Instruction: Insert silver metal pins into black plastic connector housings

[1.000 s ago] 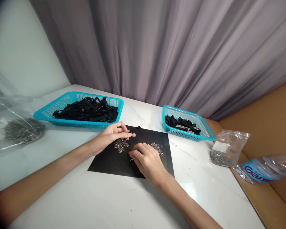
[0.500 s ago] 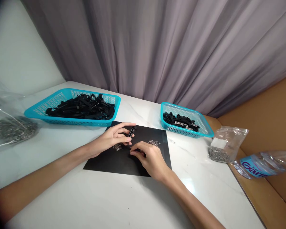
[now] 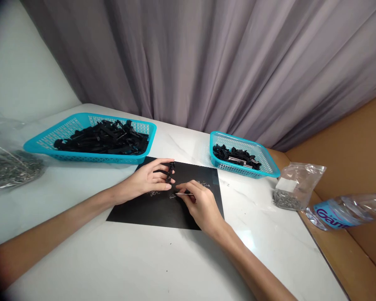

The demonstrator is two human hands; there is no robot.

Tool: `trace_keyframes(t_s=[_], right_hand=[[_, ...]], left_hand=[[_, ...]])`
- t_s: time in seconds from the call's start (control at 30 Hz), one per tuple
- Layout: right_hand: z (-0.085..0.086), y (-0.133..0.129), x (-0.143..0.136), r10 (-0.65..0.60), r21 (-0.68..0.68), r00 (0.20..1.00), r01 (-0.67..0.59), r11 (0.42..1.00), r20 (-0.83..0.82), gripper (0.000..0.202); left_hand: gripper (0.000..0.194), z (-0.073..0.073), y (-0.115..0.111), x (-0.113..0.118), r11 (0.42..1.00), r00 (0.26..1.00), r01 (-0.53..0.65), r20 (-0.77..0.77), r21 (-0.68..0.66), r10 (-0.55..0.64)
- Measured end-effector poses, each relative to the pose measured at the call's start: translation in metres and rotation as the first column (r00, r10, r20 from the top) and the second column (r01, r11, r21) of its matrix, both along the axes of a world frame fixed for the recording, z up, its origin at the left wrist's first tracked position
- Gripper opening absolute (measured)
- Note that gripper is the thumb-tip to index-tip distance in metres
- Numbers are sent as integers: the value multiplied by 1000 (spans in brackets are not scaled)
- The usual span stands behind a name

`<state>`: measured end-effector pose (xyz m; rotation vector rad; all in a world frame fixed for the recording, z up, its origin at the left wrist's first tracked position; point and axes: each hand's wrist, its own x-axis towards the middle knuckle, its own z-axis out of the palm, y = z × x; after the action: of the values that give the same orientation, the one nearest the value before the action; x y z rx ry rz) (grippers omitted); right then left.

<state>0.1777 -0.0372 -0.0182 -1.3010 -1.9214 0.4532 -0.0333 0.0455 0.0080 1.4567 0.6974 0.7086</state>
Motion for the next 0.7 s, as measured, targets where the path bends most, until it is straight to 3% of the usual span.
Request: trace_keyframes(t_s=[0.17,0.3,0.5,0.7], right_hand=[[3,-5,5,77,-4,976,-78,997,204,26],[2,-10,5,113,26,934,-130,991,340,30],[-4,-3,3,-29,108,989,13,994,143,19],[6,-4,8,-43,139,998,48,989,-40,17]], left_hand=[[65,-6,0,-1,971,992,-32,-113,238,60],[62,-8,-1,-2,868,970,-38,-192,495,152],[59,-6,-2,-1,779,958,-9,-217,627,186],[63,-5,-6,0,761,942,28,-272,648,197]])
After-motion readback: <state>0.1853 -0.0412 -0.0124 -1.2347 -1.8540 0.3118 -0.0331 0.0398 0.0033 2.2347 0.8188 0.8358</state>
